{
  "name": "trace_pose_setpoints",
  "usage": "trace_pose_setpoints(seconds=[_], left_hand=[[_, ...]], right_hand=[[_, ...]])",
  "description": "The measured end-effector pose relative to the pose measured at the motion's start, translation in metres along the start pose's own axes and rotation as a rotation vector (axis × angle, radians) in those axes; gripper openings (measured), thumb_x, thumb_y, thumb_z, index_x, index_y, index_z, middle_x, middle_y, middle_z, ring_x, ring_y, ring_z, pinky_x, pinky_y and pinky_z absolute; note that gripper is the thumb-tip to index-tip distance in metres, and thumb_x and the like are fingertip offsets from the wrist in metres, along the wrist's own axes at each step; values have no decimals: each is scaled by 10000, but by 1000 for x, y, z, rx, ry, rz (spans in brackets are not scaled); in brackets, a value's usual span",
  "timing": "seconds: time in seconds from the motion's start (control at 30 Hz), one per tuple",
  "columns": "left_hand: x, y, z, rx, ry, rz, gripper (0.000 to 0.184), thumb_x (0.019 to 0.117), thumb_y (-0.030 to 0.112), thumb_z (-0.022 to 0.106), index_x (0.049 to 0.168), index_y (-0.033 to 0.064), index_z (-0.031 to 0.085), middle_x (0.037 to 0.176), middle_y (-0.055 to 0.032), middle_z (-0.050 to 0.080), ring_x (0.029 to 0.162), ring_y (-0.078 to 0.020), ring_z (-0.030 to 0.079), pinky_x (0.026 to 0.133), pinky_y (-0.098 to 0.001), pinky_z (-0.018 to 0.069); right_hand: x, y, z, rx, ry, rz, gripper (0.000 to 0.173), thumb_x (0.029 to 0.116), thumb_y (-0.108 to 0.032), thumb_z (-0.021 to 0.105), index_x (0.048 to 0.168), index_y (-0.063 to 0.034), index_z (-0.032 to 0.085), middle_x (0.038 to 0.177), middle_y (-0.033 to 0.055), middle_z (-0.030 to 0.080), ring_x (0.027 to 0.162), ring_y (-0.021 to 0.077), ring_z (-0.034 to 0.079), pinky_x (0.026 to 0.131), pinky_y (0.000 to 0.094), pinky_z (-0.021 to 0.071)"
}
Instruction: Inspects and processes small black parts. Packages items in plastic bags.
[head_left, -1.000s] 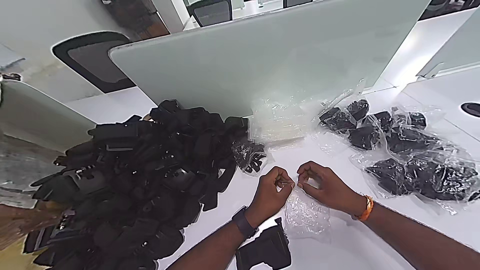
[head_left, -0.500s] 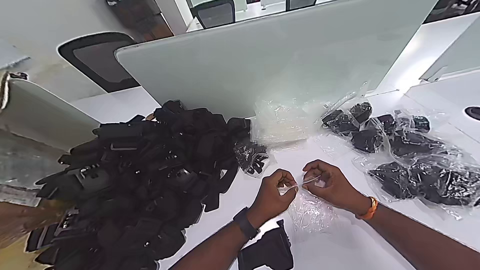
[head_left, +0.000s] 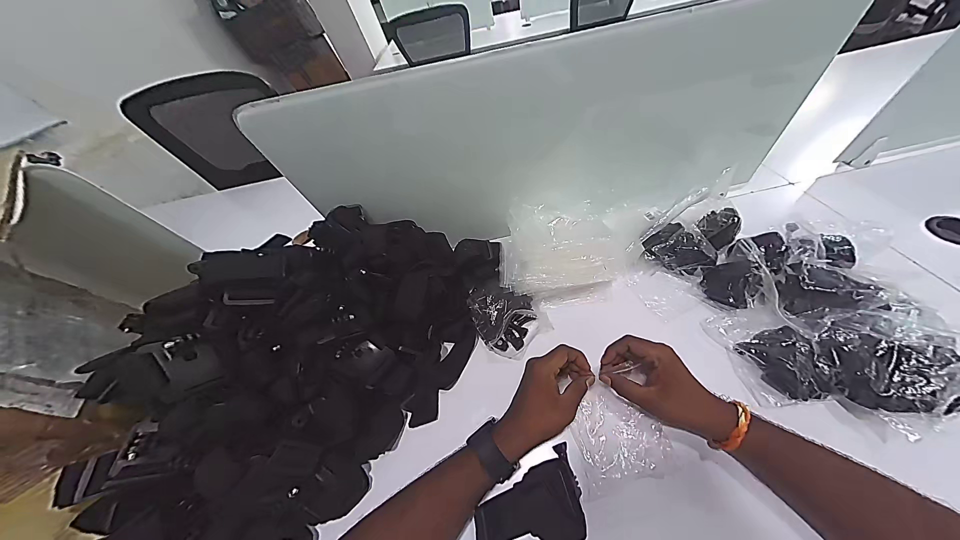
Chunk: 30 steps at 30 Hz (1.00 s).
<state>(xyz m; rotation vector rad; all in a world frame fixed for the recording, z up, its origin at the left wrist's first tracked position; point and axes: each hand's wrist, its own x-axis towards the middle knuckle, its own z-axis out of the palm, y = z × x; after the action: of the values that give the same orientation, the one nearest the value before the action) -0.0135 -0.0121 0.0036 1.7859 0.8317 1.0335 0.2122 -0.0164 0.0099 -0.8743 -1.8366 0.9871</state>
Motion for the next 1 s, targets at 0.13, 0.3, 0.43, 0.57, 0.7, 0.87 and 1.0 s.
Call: trace_pose_setpoints(seconds=[0.13,0.3,0.43,0.57,0.7,0.87,1.0], left_hand=[[0,2,0,8,-8,3,105,918,36,689,998,-16,647,882,-59,700,801,-89,674,762,-256,574],[-2,6,1,42,-5,20,90,914,45,686,966,-9,637,866,-57,695,771,-86,661,726,-244,561],[-2,6,1,63,12,25,68,911,38,677,946,-2,635,856,-56,697,751,-83,653,705,-241,551],[-3,5,1,67,22,18,50,916,41,680,933,4,650,866,-52,705,758,-79,654,711,-239,548],[-3,8,1,45,33,7,34,900,-6,676,899,5,644,865,-59,726,782,-89,685,745,-255,567],[-3,11,2,89,79,11,32,900,-4,658,876,17,652,850,-50,722,788,-88,680,746,-254,560],[0,2,-2,48,112,-70,12,903,20,664,912,13,661,856,-44,700,759,-86,651,707,-248,550]], right_hand=[[0,-4,0,-14,0,-11,102,901,-54,709,993,-36,668,941,3,706,880,32,675,809,205,578],[-1,-6,2,-68,11,-45,98,899,-73,698,982,-41,657,923,-2,693,849,13,653,773,183,555],[0,-3,2,-49,-12,-23,116,915,-68,694,1015,-30,649,939,15,693,871,37,668,801,208,573],[0,-2,1,-37,-24,8,144,917,-81,695,1045,-30,653,963,24,699,892,48,677,814,221,581],[1,-2,1,16,-8,42,162,905,-70,716,1047,-34,645,958,10,701,884,56,685,815,228,588],[3,0,-1,121,18,65,237,884,-45,739,1089,-32,621,964,27,707,863,106,697,798,275,599],[6,2,-5,157,76,94,199,917,-47,699,1095,-37,611,917,9,671,766,77,646,702,245,565]])
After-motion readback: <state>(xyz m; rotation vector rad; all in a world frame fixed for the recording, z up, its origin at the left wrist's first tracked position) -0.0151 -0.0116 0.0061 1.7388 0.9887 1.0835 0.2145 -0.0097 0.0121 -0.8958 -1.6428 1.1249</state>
